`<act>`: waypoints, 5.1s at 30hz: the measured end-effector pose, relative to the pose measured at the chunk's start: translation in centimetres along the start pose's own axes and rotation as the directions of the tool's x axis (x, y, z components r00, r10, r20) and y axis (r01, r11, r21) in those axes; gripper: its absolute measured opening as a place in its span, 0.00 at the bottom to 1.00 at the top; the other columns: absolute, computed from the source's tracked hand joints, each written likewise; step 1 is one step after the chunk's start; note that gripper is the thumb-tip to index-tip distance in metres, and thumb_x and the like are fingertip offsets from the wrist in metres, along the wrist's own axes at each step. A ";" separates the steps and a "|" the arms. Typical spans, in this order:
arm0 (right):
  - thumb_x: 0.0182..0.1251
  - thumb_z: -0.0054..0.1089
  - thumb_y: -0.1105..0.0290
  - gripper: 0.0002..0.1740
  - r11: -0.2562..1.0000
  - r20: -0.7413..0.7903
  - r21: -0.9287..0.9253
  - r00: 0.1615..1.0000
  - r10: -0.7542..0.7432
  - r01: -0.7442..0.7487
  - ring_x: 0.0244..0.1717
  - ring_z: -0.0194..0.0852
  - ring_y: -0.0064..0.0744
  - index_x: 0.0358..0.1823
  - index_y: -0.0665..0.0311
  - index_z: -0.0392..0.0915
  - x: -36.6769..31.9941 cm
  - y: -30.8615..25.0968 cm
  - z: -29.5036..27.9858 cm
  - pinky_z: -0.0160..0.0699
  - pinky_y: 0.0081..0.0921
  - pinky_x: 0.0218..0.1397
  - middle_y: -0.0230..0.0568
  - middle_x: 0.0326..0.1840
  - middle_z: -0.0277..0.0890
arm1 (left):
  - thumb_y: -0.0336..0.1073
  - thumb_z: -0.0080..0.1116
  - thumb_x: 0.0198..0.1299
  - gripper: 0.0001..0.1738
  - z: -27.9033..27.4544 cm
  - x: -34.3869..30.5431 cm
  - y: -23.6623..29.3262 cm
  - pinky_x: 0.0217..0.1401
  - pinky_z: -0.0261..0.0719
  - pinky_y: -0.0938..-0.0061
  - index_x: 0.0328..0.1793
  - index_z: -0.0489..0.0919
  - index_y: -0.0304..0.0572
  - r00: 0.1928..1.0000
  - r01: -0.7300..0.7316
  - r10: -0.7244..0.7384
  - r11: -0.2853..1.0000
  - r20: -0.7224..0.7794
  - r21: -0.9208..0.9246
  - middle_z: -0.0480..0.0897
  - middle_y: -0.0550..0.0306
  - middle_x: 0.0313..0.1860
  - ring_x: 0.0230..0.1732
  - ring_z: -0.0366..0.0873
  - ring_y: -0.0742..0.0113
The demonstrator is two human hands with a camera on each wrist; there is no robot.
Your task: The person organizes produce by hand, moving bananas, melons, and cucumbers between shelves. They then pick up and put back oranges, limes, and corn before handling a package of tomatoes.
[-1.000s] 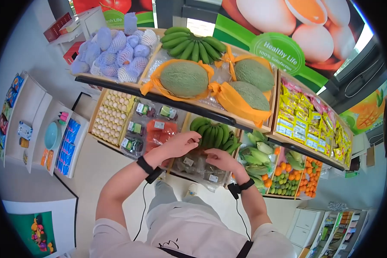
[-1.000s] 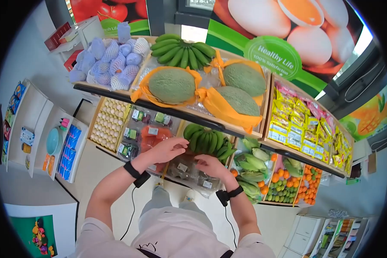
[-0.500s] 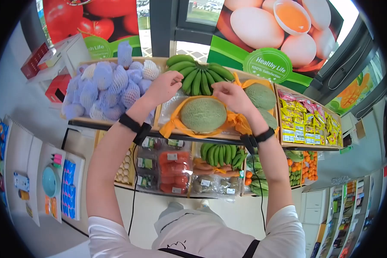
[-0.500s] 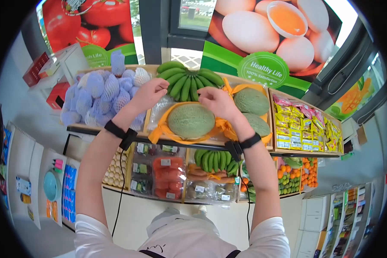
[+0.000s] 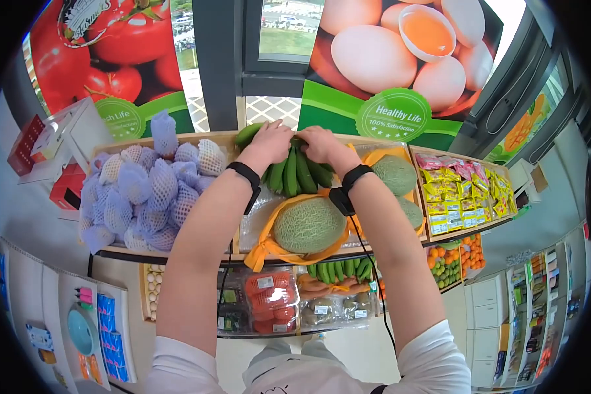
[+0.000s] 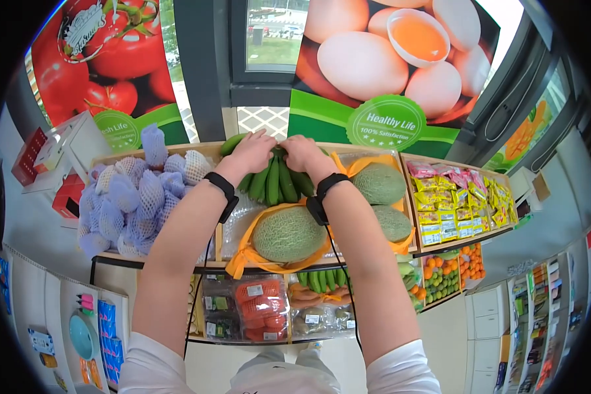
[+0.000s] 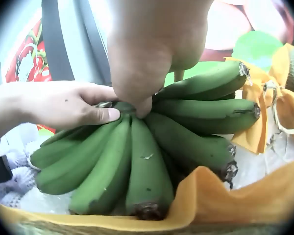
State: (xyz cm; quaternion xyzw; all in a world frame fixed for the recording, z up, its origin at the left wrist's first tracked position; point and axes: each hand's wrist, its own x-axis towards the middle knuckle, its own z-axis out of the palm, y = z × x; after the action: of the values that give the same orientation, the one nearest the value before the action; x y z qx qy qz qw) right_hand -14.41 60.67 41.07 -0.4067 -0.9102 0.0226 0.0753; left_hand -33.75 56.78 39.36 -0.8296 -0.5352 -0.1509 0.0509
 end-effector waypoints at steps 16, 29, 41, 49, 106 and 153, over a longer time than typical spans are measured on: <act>0.62 0.69 0.65 0.12 0.951 -0.160 -0.191 0.948 -0.275 0.244 0.60 0.77 0.40 0.47 0.53 0.84 -0.6 -1.3 -3.7 0.71 0.43 0.70 0.32 0.51 0.81 | 0.37 0.66 0.65 0.12 -5.4 -1.3 1.7 0.87 0.50 0.45 0.54 0.82 0.50 0.999 -0.029 0.026 0.988 0.025 0.153 0.81 0.59 0.53 0.68 0.75 0.58; 0.63 0.67 0.65 0.11 0.856 -0.446 -0.484 0.790 -0.419 0.181 0.62 0.73 0.41 0.45 0.58 0.79 -8.0 -7.2 -15.6 0.65 0.44 0.77 0.36 0.48 0.76 | 0.35 0.65 0.61 0.08 -17.3 -4.8 8.1 0.87 0.54 0.49 0.46 0.81 0.48 0.878 -0.059 0.231 0.922 -0.420 0.383 0.80 0.60 0.47 0.61 0.78 0.63; 0.64 0.67 0.65 0.15 0.821 -0.568 -0.510 0.616 -0.545 0.257 0.67 0.71 0.41 0.50 0.57 0.78 -26.6 -8.7 -22.3 0.62 0.47 0.79 0.37 0.54 0.75 | 0.30 0.68 0.56 0.11 -24.6 -13.1 24.9 0.81 0.63 0.52 0.44 0.79 0.42 0.810 -0.205 0.374 0.903 -0.452 0.379 0.81 0.54 0.43 0.57 0.79 0.54; 0.63 0.69 0.65 0.20 0.902 -0.617 -0.226 0.662 -0.426 0.369 0.70 0.69 0.50 0.57 0.56 0.78 -45.6 -4.2 -11.5 0.62 0.49 0.78 0.42 0.62 0.75 | 0.29 0.67 0.54 0.11 -14.2 -21.0 40.8 0.66 0.71 0.54 0.41 0.76 0.41 0.902 -0.211 0.305 0.928 -0.304 0.306 0.78 0.50 0.42 0.54 0.78 0.48; 0.79 0.57 0.51 0.28 -0.632 0.397 0.758 0.884 0.248 -0.163 0.60 0.80 0.51 0.72 0.57 0.68 -37.8 22.0 27.0 0.85 0.59 0.59 0.45 0.71 0.73 | 0.41 0.63 0.72 0.28 33.4 -13.8 23.8 0.61 0.84 0.64 0.75 0.72 0.44 0.744 0.295 -0.472 -0.404 0.473 -0.866 0.78 0.54 0.69 0.63 0.80 0.59; 0.78 0.61 0.61 0.12 -0.229 0.429 0.901 0.672 0.603 -0.369 0.44 0.80 0.32 0.54 0.58 0.77 -30.4 27.7 39.1 0.85 0.34 0.54 0.35 0.44 0.79 | 0.36 0.62 0.72 0.15 42.8 -12.3 16.5 0.66 0.77 0.64 0.60 0.82 0.37 0.545 0.662 -0.680 -0.011 0.492 -0.749 0.83 0.58 0.59 0.56 0.81 0.61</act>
State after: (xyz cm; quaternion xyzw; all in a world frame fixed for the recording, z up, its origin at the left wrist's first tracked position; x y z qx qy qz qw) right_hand 19.93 57.39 -3.97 -0.5609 -0.3771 0.6245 0.3914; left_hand -15.14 49.64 -3.69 -0.3534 -0.6921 -0.4195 -0.4693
